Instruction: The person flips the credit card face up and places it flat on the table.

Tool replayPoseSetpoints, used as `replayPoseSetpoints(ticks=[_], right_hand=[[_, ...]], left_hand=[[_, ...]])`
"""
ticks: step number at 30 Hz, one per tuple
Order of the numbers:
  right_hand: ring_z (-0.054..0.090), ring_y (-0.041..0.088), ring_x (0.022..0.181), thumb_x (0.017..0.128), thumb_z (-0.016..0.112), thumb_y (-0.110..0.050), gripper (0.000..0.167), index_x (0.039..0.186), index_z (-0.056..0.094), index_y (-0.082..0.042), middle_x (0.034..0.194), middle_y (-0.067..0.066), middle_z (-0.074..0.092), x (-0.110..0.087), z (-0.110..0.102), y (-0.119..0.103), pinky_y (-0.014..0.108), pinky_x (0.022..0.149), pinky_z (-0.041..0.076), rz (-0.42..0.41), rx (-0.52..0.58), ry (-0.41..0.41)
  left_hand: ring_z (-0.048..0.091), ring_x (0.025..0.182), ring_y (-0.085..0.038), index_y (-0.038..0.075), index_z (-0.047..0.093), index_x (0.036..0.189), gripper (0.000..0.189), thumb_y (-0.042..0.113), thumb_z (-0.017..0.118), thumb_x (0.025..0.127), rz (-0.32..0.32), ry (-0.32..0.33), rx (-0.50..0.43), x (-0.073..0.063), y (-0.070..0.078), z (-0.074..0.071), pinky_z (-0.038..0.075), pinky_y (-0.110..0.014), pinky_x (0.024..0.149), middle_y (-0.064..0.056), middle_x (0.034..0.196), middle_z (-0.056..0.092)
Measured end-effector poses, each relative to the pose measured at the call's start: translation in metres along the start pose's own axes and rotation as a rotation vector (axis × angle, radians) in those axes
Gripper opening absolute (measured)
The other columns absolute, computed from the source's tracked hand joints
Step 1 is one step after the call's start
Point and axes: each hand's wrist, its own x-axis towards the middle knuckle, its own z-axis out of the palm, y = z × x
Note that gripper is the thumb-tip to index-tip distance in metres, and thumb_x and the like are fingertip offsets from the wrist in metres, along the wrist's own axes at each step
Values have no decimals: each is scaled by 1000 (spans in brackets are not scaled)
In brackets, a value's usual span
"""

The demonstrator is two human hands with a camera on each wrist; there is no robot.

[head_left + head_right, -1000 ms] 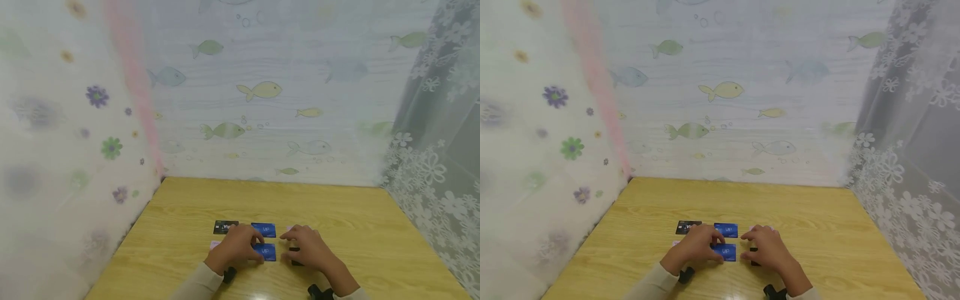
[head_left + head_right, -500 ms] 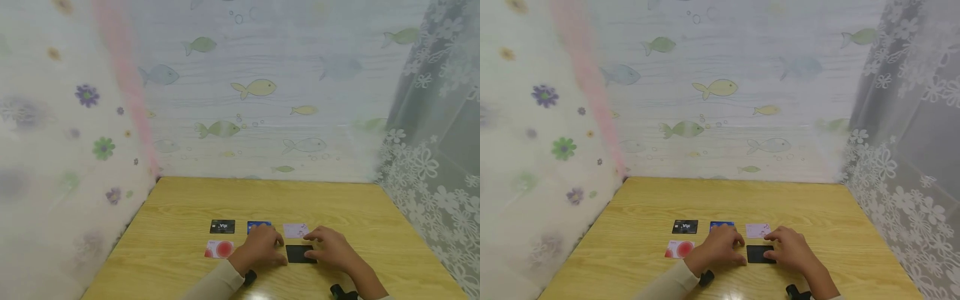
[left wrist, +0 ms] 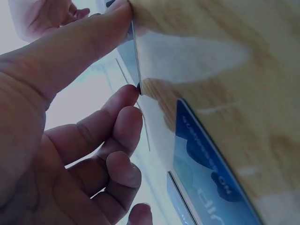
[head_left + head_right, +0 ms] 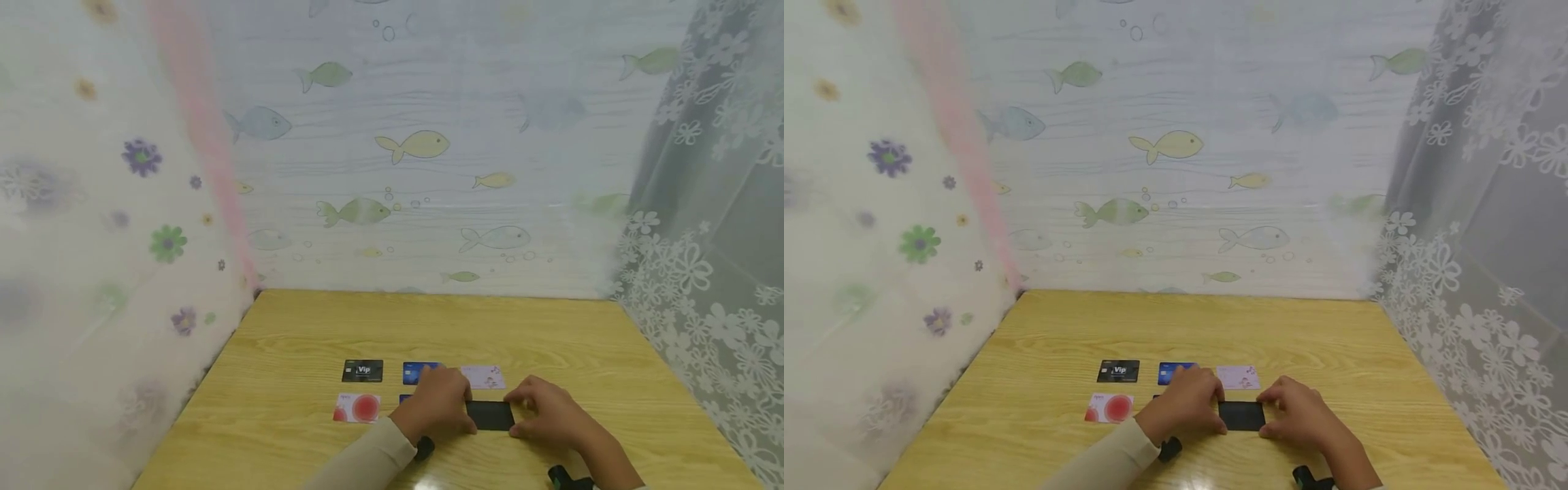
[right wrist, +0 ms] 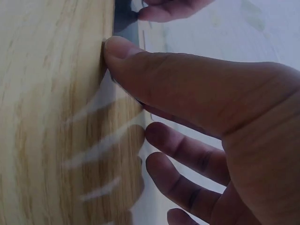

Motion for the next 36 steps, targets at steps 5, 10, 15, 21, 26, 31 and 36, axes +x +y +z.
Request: replayPoseSetpoints(ticks=[5,10,15,21,26,31,36], right_hand=[[56,15,92,73,93,-42,47,115,77,-27,106,-6,61,-1,1,1,36,74,48,9,-5,-15],[56,15,91,72,94,-40,47,113,77,-25,106,-6,62,-1,2,1,35,73,48,-8,-2,-12],[56,17,92,72,95,-37,44,108,75,-23,107,-6,64,0,1,-2,34,74,49,-5,12,3],[56,18,95,73,94,-37,43,108,74,-24,107,-5,63,0,0,-1,36,77,49,11,30,1],[56,17,96,73,94,-36,42,108,75,-24,107,-5,64,1,0,2,34,79,50,-11,36,12],[61,18,102,75,92,-41,47,115,74,-25,111,-8,64,3,1,4,33,84,53,-65,30,26],[63,25,109,78,87,-51,60,127,70,-22,121,-7,64,8,1,-2,38,87,55,-142,49,25]], left_hand=[[59,88,-8,32,78,89,39,54,96,63,-32,-53,-57,2,5,0,41,-41,92,22,92,66],[59,92,-9,32,77,92,40,54,96,65,-56,-80,-67,2,5,-1,42,-45,99,20,94,64],[57,93,-9,31,76,97,44,58,94,66,-32,-65,-20,0,4,-2,42,-40,91,16,98,63],[54,95,-8,33,76,101,50,63,92,65,-7,-42,-1,-3,1,1,40,-37,87,17,102,62],[51,92,-6,33,73,105,53,65,91,66,27,-6,5,-6,-1,1,39,-34,83,18,99,60],[49,90,-5,35,74,107,51,66,88,69,36,27,6,-8,-1,-5,39,-33,81,19,97,59],[49,88,-3,39,74,105,48,69,86,69,49,86,14,-4,-3,-6,41,-35,81,21,94,58]])
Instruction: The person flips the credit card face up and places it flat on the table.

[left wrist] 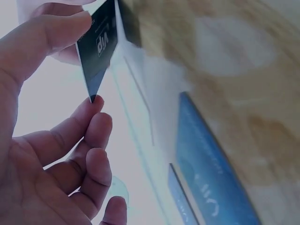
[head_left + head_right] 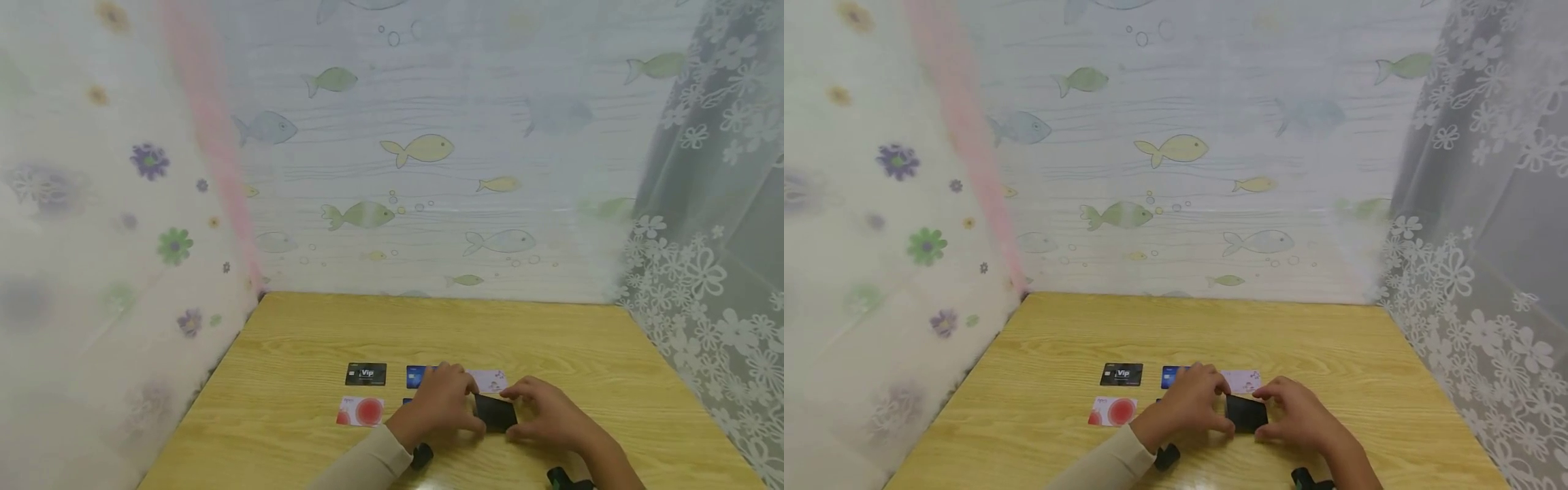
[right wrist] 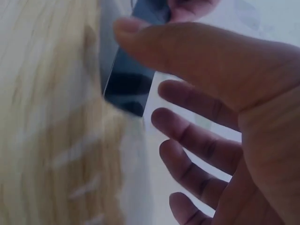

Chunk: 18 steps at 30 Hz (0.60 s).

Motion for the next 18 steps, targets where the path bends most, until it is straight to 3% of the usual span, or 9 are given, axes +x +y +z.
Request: replayPoseSetpoints(ticks=[4,10,15,18], right_hand=[[63,26,107,80,87,-50,66,133,67,-17,123,-5,64,4,1,-7,37,85,55,-58,35,9],[64,23,105,80,88,-44,62,133,67,-21,122,-7,66,9,4,-17,41,85,55,-134,36,61],[65,29,106,83,86,-45,58,131,68,-17,121,-7,68,12,6,-23,52,81,54,-140,84,81],[65,29,105,86,83,-47,54,129,68,-17,119,-6,69,12,8,-24,48,79,53,-131,102,94]], left_hand=[[50,87,-3,39,74,104,44,67,84,73,21,39,-32,-1,2,-6,40,-34,79,20,94,59],[49,89,-2,37,72,109,44,63,83,76,24,73,-145,-4,2,-13,40,-34,83,16,100,62],[52,94,-2,37,73,113,48,66,82,77,17,110,-202,-5,1,-14,42,-36,87,17,103,63],[53,97,-1,36,73,117,52,69,80,77,14,123,-230,-6,1,-13,42,-37,89,19,106,62]])
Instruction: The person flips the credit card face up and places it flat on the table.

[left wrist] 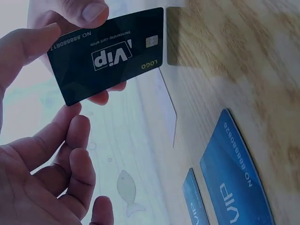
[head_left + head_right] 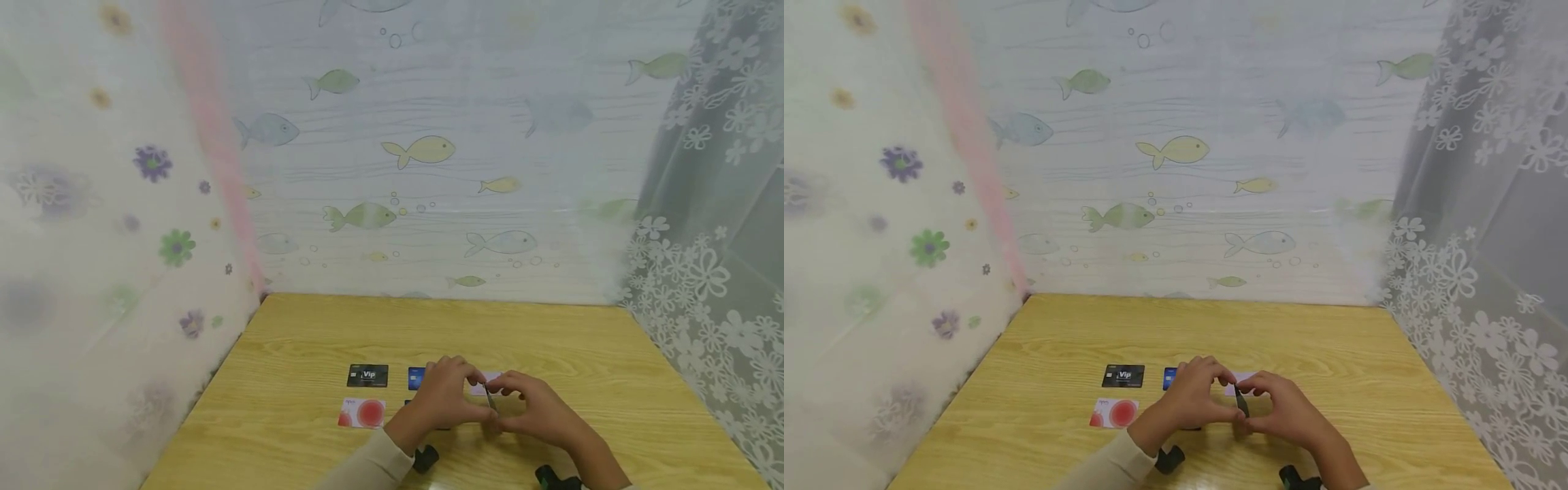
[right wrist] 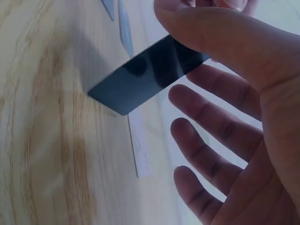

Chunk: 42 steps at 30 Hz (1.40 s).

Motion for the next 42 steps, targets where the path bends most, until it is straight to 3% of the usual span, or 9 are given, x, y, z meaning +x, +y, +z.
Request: replayPoseSetpoints(ticks=[5,11,18,25,31,42], right_hand=[[66,26,103,87,82,-46,52,129,69,-17,117,-3,71,-1,1,3,37,78,52,26,24,22],[66,17,105,86,85,-41,55,132,67,-17,125,-3,70,-3,0,7,35,81,53,65,101,30],[65,11,103,88,84,-26,52,133,66,-9,123,2,72,-2,1,11,34,83,54,39,249,52],[66,12,101,89,83,-21,49,132,65,-5,125,10,69,-4,2,13,34,82,56,37,298,63],[66,16,101,89,83,-18,46,130,65,-5,131,18,65,-10,0,19,32,80,56,52,323,51],[66,18,106,92,80,-21,47,133,63,-5,128,15,65,-19,-12,28,33,80,55,120,311,-13]], left_hand=[[54,100,-1,33,68,131,72,77,77,74,6,-3,-30,-2,1,0,41,-39,89,14,112,63],[51,100,-1,33,64,139,88,78,82,66,-18,-59,-13,-5,0,3,42,-41,88,11,118,60],[53,99,-2,31,73,122,71,68,90,64,-19,-75,-7,-6,-4,8,39,-35,86,15,109,61],[52,97,-2,36,78,105,49,65,90,67,-11,-70,-32,-7,-8,9,35,-34,84,19,105,62],[54,98,-4,38,80,102,48,67,90,65,-23,-71,9,-6,-8,12,39,-39,88,20,104,64],[52,86,-3,34,80,103,54,67,92,62,-62,-92,35,-6,-10,15,40,-38,85,19,95,64]])
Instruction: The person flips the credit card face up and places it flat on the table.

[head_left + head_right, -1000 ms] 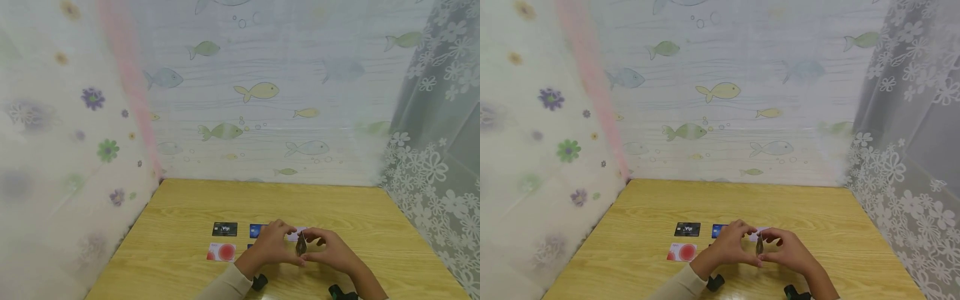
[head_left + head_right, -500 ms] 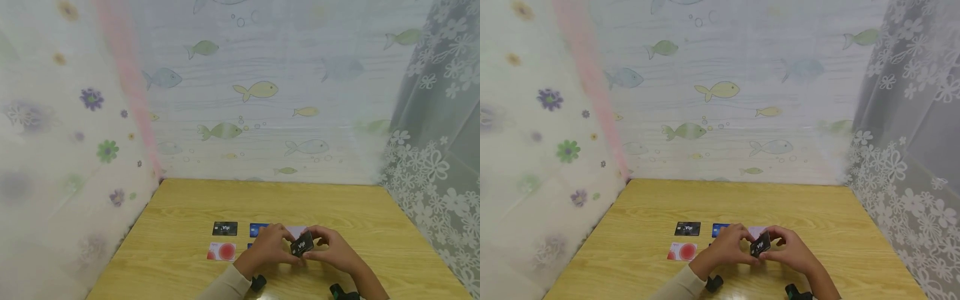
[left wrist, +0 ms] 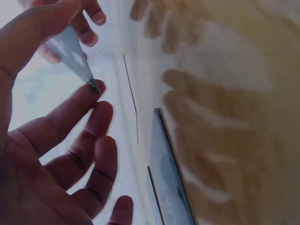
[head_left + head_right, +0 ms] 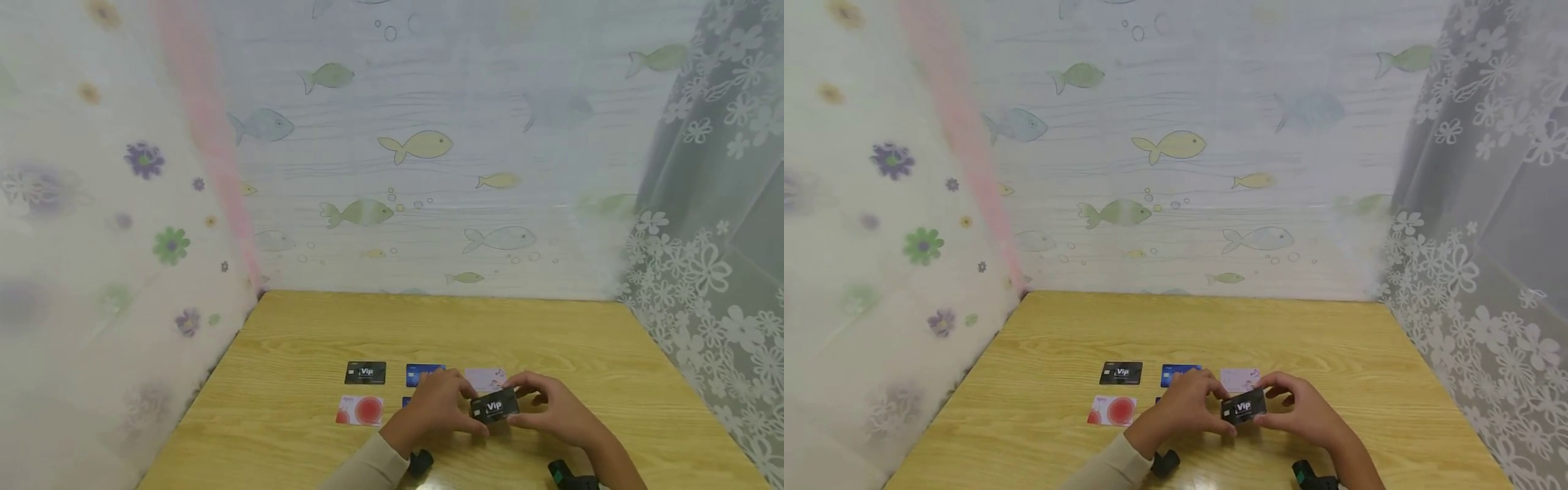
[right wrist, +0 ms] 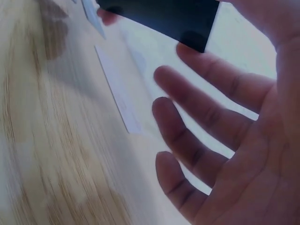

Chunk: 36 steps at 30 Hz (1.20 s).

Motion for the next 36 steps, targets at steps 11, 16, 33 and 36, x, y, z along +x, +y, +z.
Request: replayPoseSetpoints(ticks=[11,16,33,36], right_hand=[[63,25,106,88,84,-32,51,131,66,-12,128,11,65,-3,-6,4,31,79,54,94,-109,-16],[61,15,99,85,85,-38,52,129,70,-16,123,6,66,-3,-6,7,29,76,52,96,-186,-17],[48,10,81,80,88,-43,48,122,75,-26,101,1,63,-4,-5,11,27,66,41,131,-290,-3],[48,9,81,79,89,-43,48,121,76,-25,101,0,63,-4,-4,11,26,67,42,143,-314,-10]], left_hand=[[55,85,-3,32,82,98,50,57,98,57,-87,-35,-14,2,-1,1,41,-45,92,19,93,66],[63,92,-5,32,82,98,52,56,98,56,-132,-45,5,3,1,0,41,-56,103,23,98,73],[67,105,-13,34,80,97,50,51,101,55,-207,-70,-3,9,6,0,33,-68,113,23,98,72],[68,108,-17,33,80,96,47,49,101,57,-209,-80,-2,9,6,0,33,-71,112,21,99,72]])
